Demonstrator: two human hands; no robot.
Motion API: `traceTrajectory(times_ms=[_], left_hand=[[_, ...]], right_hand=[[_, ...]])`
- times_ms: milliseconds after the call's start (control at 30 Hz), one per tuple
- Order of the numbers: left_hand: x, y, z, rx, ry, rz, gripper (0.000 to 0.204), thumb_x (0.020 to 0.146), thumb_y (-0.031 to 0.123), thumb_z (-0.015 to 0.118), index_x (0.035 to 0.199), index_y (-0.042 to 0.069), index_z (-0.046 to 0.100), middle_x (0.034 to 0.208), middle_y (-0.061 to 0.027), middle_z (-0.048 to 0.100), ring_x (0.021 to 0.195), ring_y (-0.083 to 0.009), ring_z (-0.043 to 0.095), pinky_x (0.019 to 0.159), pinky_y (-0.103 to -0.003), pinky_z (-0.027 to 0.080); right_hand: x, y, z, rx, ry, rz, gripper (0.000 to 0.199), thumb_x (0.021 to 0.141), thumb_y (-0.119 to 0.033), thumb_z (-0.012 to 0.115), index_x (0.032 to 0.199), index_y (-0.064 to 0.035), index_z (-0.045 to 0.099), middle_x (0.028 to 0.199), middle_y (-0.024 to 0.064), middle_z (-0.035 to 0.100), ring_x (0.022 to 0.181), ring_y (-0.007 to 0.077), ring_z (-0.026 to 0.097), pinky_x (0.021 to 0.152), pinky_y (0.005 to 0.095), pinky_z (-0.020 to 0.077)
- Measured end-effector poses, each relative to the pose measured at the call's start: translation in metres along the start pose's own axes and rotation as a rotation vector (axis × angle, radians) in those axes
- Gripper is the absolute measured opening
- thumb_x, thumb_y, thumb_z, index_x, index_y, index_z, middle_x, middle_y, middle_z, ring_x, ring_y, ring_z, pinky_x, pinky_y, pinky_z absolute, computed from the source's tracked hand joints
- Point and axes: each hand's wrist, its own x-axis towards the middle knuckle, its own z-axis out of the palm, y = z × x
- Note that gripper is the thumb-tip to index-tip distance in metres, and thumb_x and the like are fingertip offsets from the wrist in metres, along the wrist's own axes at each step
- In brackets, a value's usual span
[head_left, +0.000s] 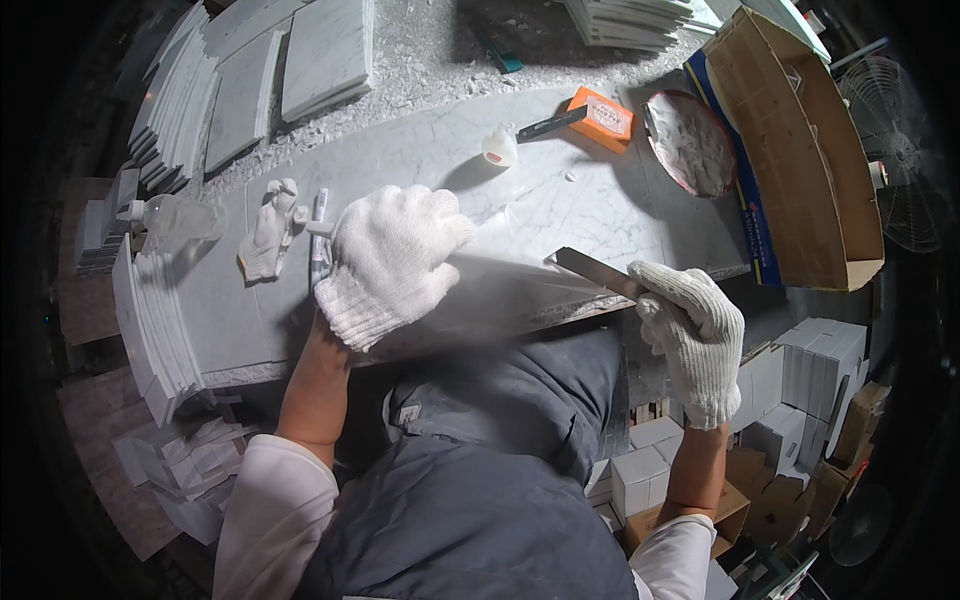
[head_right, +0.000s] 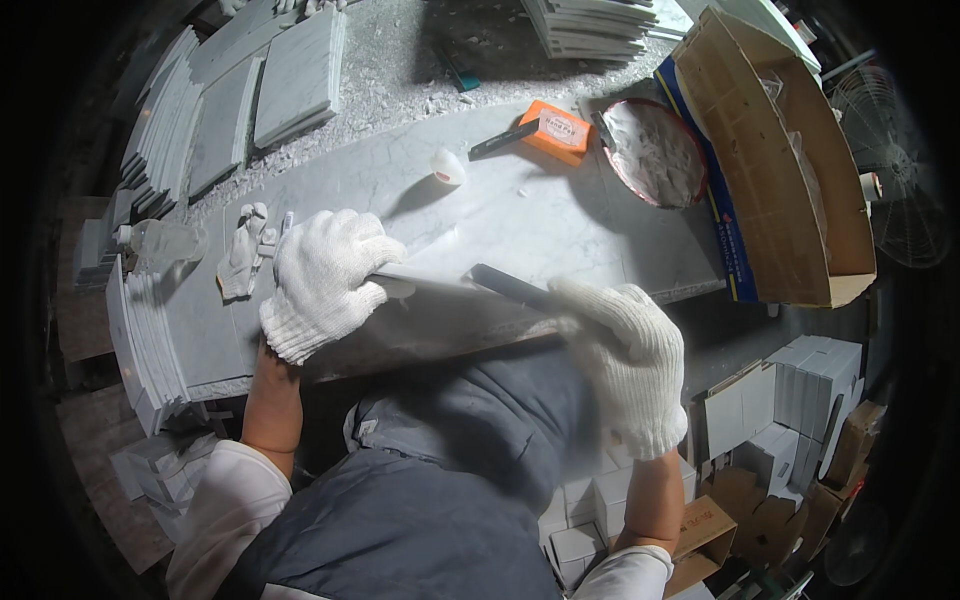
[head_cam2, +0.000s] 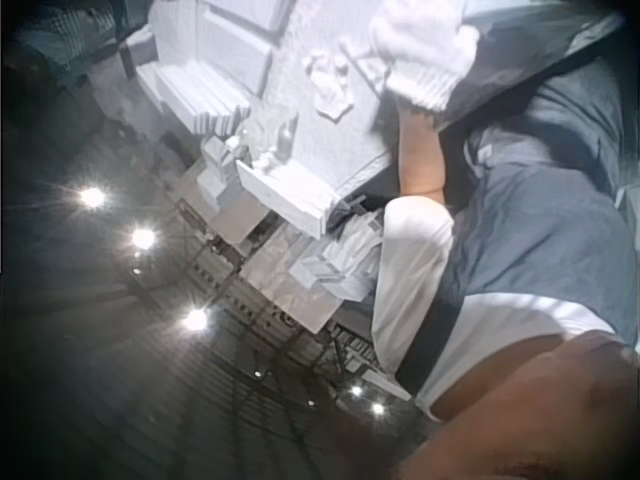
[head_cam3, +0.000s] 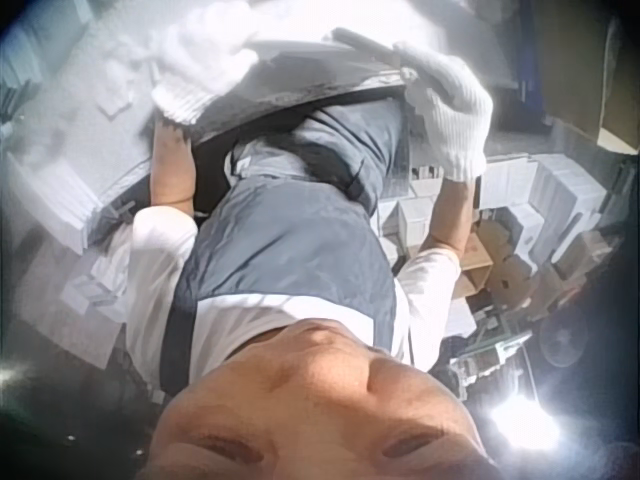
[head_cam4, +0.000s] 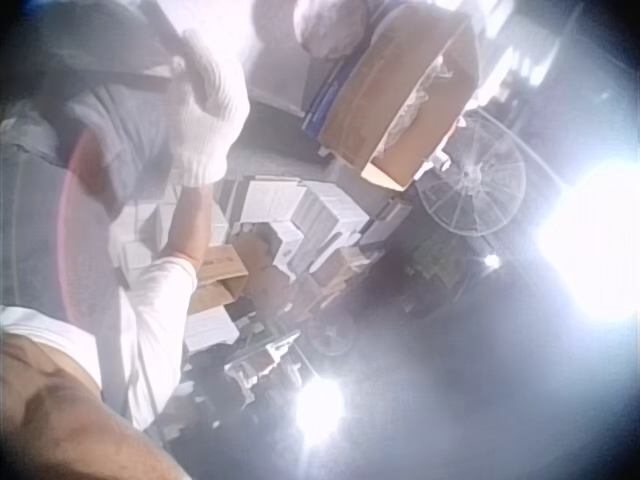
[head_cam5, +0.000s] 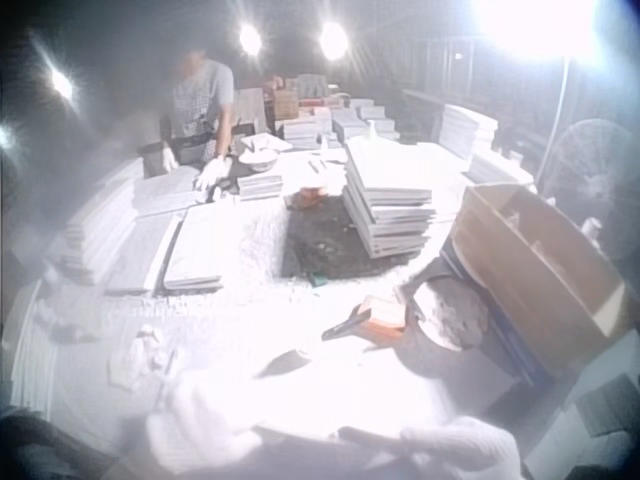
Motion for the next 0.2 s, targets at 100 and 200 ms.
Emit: traceTrajectory(times_ms=[100, 200], left_hand=[[0.0005, 0.0011, -0.001, 0.025, -0.008, -0.012, 0.035, 0.06, 0.02, 0.073, 0.095, 0.016, 0.074, 0.091, -0.0031, 0.066, 0.082, -0.0276, 0.06, 0.074, -0.041, 0.048], [0.001, 0.0023, -0.0035, 0.029, -0.031, -0.024, 0.038, 0.059, 0.02, 0.074, 0.097, 0.017, 0.074, 0.094, -0.0033, 0.068, 0.083, -0.0278, 0.06, 0.075, -0.042, 0.049]], right_hand=[[-0.0013, 0.0032, 0.0018, -0.054, 0.025, -0.058, 0.025, 0.095, -0.002, 0.073, 0.12, -0.0021, 0.076, 0.09, 0.0001, 0.063, 0.069, 0.0035, 0.055, 0.056, 0.0194, 0.0435], [-0.0042, 0.0041, 0.0025, -0.051, 0.037, -0.059, 0.024, 0.096, -0.004, 0.073, 0.12, -0.0023, 0.076, 0.09, 0.0003, 0.063, 0.069, 0.0038, 0.055, 0.056, 0.0196, 0.0437]])
